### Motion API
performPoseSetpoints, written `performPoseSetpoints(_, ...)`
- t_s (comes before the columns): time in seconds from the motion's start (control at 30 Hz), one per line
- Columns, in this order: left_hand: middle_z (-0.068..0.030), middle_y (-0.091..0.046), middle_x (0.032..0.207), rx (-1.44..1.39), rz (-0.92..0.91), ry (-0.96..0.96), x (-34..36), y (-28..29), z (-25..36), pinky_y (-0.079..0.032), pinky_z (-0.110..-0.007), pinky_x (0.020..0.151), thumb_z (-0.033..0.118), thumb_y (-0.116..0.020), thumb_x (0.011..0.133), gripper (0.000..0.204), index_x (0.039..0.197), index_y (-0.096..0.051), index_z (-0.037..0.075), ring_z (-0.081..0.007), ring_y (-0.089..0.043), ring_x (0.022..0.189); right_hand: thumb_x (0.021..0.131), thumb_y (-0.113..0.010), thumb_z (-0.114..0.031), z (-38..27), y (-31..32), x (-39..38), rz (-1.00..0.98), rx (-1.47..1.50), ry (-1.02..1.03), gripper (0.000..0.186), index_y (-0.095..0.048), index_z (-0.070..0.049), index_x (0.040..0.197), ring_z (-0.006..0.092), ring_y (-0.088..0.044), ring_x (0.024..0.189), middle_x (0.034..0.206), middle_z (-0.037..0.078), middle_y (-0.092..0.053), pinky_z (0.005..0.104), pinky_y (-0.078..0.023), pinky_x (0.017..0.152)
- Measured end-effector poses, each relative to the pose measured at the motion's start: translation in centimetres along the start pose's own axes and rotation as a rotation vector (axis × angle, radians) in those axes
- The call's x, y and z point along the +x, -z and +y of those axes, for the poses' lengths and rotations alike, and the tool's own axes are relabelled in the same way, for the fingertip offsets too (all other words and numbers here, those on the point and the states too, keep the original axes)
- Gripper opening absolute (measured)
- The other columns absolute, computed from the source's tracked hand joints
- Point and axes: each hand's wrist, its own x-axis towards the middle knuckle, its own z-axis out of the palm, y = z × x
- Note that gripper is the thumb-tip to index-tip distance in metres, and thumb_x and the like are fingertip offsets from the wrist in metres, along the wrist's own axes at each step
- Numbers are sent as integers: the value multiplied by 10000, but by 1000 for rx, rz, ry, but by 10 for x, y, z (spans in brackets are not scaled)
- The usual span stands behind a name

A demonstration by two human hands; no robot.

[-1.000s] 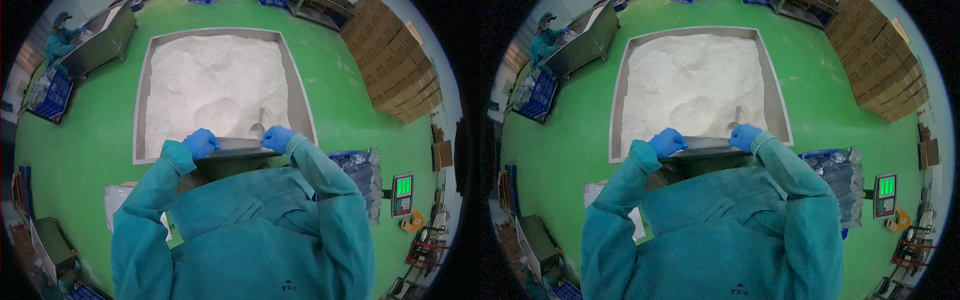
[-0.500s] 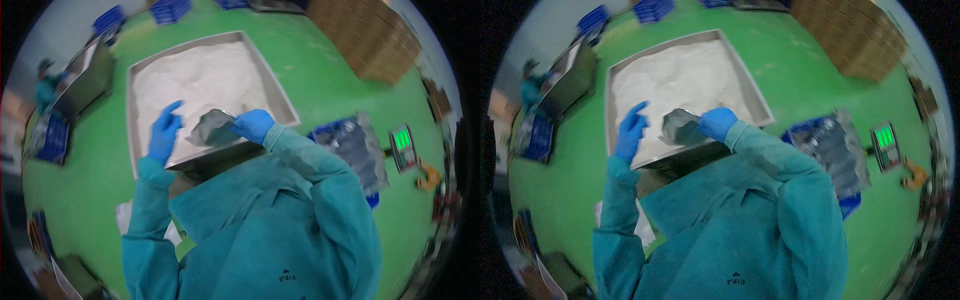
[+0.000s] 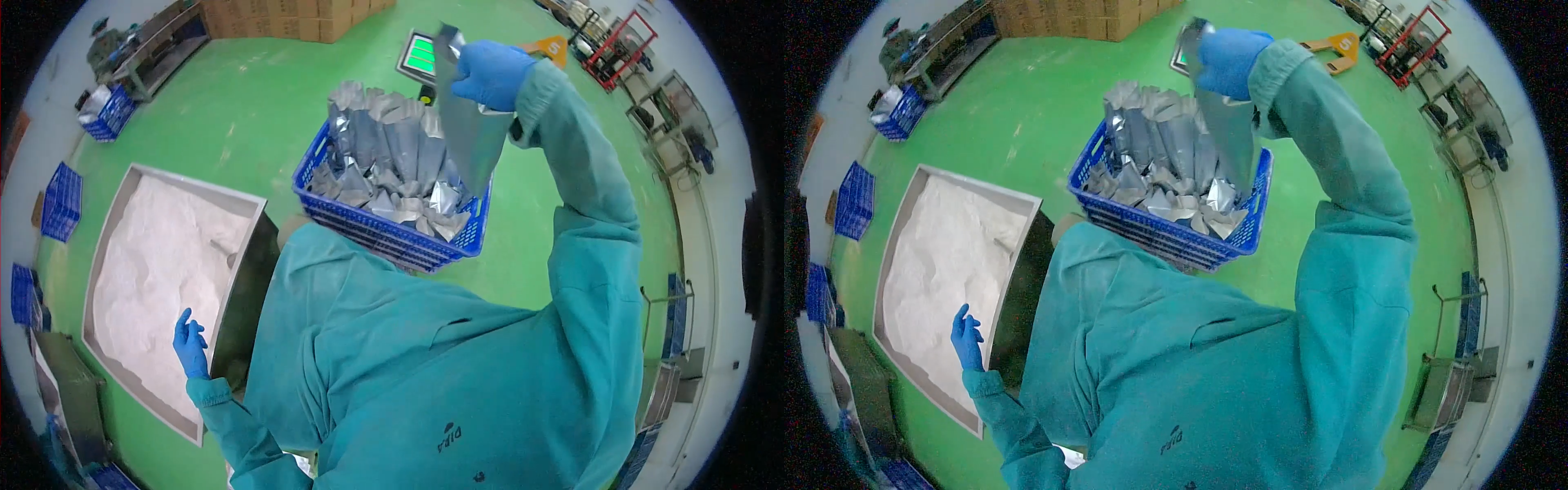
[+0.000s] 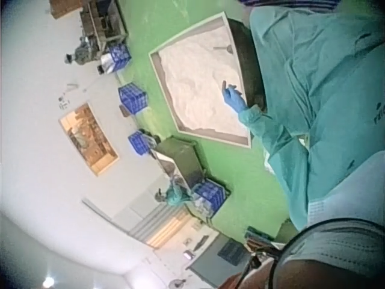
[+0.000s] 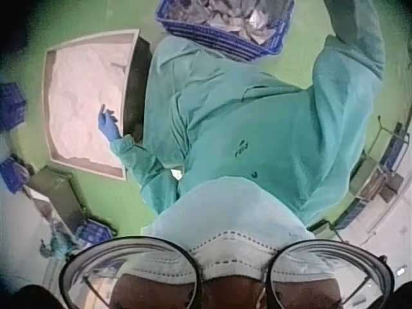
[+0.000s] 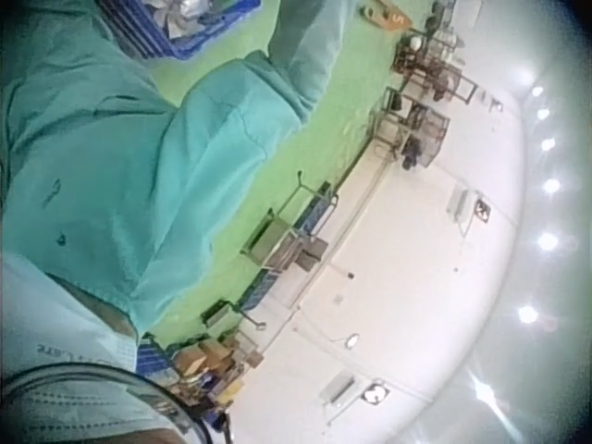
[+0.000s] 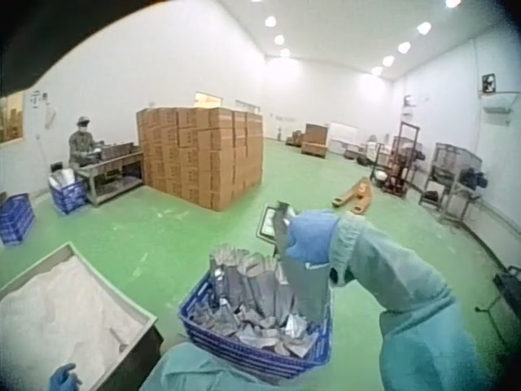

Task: Scooping white powder from a large bin into silver pouches and weighing them on a scale.

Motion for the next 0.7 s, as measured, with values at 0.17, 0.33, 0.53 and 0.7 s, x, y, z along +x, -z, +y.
performPoseSetpoints(0.17, -23, -523, 719, 71, 10, 71, -1, 5, -7, -327, -185, 430, 100, -492, 871, 327, 1191, -534, 51, -45, -395, 516, 699, -588, -263, 111, -107, 34, -239, 45, -260, 272, -641, -6, 770, 334, -628, 732, 789, 178, -642, 415, -500, 693)
performPoseSetpoints(0.33, -26, -512, 706, 125, 2, 108, -9, 2, -5, -326, -193, 409, 104, -498, 868, 327, 1190, -532, 56, -49, -396, 498, 845, -458, -279, 228, -390, 72, -210, 279, -652, 371, -584, 6, 1047, 328, -572, 1015, 1106, 217, -575, 409, -466, 856)
performPoseSetpoints(0.53, -39, -529, 701, 203, 5, 152, -33, -6, 9, -330, -200, 413, 100, -504, 854, 328, 1178, -537, 57, -56, -404, 497, 906, -257, -449, 181, -440, 62, -401, 373, -829, 573, -556, -32, 1162, 354, -479, 1143, 1210, 222, -508, 414, -368, 973)
performPoseSetpoints(0.7, -34, -522, 676, 217, 14, 122, -33, -15, 19, -328, -204, 409, 93, -492, 857, 315, 1165, -547, 56, -55, -403, 488, 883, -353, -484, 233, -363, 11, -377, 684, -958, 541, -619, -58, 1085, 293, -588, 974, 1039, 184, -611, 379, -465, 819)
